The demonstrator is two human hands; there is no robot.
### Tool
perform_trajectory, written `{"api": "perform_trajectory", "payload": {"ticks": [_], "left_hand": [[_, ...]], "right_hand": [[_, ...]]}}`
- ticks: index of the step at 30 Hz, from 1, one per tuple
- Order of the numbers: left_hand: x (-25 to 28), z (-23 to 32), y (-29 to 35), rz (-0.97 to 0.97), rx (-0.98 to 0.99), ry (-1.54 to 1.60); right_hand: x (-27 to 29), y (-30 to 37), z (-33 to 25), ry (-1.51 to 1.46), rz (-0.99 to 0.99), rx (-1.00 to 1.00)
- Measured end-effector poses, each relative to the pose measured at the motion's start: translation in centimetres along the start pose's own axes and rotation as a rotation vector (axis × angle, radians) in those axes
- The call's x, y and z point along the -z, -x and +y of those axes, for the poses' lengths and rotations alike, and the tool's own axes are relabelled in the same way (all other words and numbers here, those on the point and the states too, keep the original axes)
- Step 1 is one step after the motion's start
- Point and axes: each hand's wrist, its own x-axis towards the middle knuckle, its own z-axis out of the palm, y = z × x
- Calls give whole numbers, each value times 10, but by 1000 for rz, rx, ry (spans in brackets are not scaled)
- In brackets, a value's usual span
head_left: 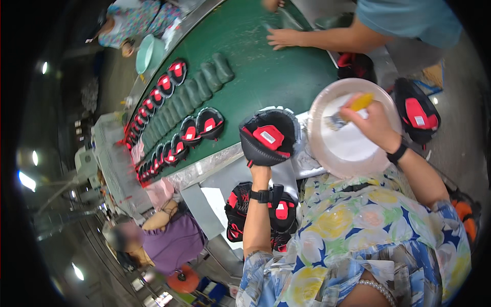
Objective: Applying glue to the interior of shoe soles using a brush.
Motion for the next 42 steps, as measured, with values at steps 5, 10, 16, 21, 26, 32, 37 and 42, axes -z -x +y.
{"api": "perform_trajectory", "payload": {"ticks": [5, 10, 16, 21, 26, 32, 37, 42], "left_hand": [[-3, -7, -53, 62, 329, 754], [-3, -26, -126, 106, 260, 722], [75, -120, -186, 219, 530, -98], [93, -65, -121, 113, 377, -95], [84, -18, 52, -797, 357, -605], [65, -30, 138, -872, 238, -703], [70, 67, 85, 24, -38, -960], [15, 44, 108, -86, -119, -905]], "right_hand": [[28, 26, 11, 229, -5, -168], [17, 59, 26, 156, -2, -290], [5, 59, 39, 181, -116, -376], [27, 62, 72, 320, -199, -416], [25, 44, 114, 291, -147, -401], [-32, 33, 126, 239, -272, -345], [-18, 51, 115, 296, -181, -375], [-20, 62, 121, 259, -80, -230]]}}
